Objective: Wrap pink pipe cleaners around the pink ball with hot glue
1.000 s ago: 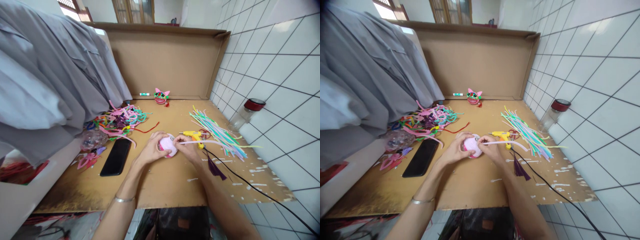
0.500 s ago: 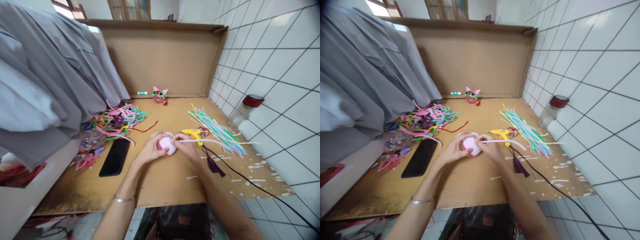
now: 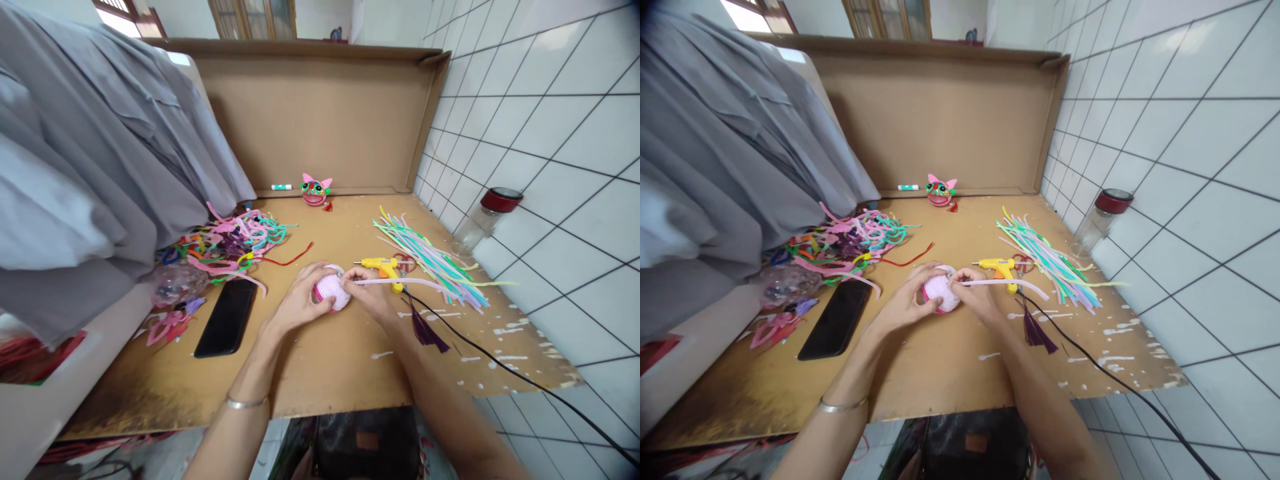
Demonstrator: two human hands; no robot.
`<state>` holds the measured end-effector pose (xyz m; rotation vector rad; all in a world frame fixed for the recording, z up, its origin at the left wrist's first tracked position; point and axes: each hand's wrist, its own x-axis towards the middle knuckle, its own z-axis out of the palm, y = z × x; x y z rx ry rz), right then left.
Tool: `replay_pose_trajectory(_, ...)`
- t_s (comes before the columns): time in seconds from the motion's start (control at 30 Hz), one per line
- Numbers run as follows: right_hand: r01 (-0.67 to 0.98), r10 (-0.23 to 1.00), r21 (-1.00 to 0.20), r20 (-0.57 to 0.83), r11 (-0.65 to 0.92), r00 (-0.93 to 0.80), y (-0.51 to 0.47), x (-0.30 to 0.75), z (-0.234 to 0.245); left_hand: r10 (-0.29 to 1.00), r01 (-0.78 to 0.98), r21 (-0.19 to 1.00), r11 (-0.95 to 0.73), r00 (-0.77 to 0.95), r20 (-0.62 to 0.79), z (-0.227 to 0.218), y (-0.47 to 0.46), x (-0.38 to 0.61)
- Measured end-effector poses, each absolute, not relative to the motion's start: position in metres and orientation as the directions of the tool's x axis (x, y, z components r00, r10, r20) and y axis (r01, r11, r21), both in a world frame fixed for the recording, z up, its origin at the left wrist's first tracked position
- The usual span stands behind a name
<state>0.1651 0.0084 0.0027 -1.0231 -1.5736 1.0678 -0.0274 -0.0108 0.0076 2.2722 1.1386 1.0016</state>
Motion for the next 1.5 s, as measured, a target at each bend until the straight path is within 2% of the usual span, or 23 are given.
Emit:
replay_pose_trajectory(0.13, 0.117, 0.948, -0.950, 0.265, 0.288, -0.178, 0.009, 0.164, 0.001, 0.817, 0.528, 0.624, -0.576, 0.399, 0.417, 0.006, -0.011, -0.024)
replay_pose_trajectory(0.33, 0.110, 0.948, -0.951, 0.269, 0.289, -0.169, 0.011, 0.165, -0.001, 0.804, 0.605, 0.538, -0.586, 0.356, 0.475, -0.010, -0.006, -0.016)
replay_pose_trajectory(0.43, 0.115, 0.952, -0.954, 0.256, 0.277, -0.166, 0.011, 0.165, -0.001, 0.804, 0.608, 0.538, -0.584, 0.338, 0.490, -0.011, -0.006, -0.013)
replay_pose_trajectory(0.9, 0.028, 0.957, -0.972, 0.226, 0.235, -0.182, 0.010, 0.160, -0.005, 0.838, 0.517, 0.663, -0.542, 0.281, 0.467, -0.005, -0.003, -0.020)
replay_pose_trajectory(1.07, 0.150, 0.945, -0.933, 0.321, 0.327, -0.066, 0.016, 0.161, -0.015, 0.890, 0.528, 0.719, -0.453, 0.214, 0.404, -0.002, -0.003, -0.022)
replay_pose_trajectory(1.17, 0.166, 0.950, -0.936, 0.310, 0.312, -0.036, 0.022, 0.163, -0.026, 0.919, 0.480, 0.785, -0.393, 0.172, 0.354, -0.002, -0.002, -0.024)
replay_pose_trajectory(1.37, 0.091, 0.974, -0.975, 0.193, 0.204, -0.114, 0.031, 0.160, -0.048, 0.953, 0.378, 0.875, -0.304, 0.120, 0.279, -0.004, 0.003, -0.027)
replay_pose_trajectory(1.5, 0.127, 0.965, -0.966, 0.205, 0.227, -0.160, 0.030, 0.156, -0.051, 0.973, 0.288, 0.931, -0.224, 0.116, 0.199, -0.001, 0.002, -0.027)
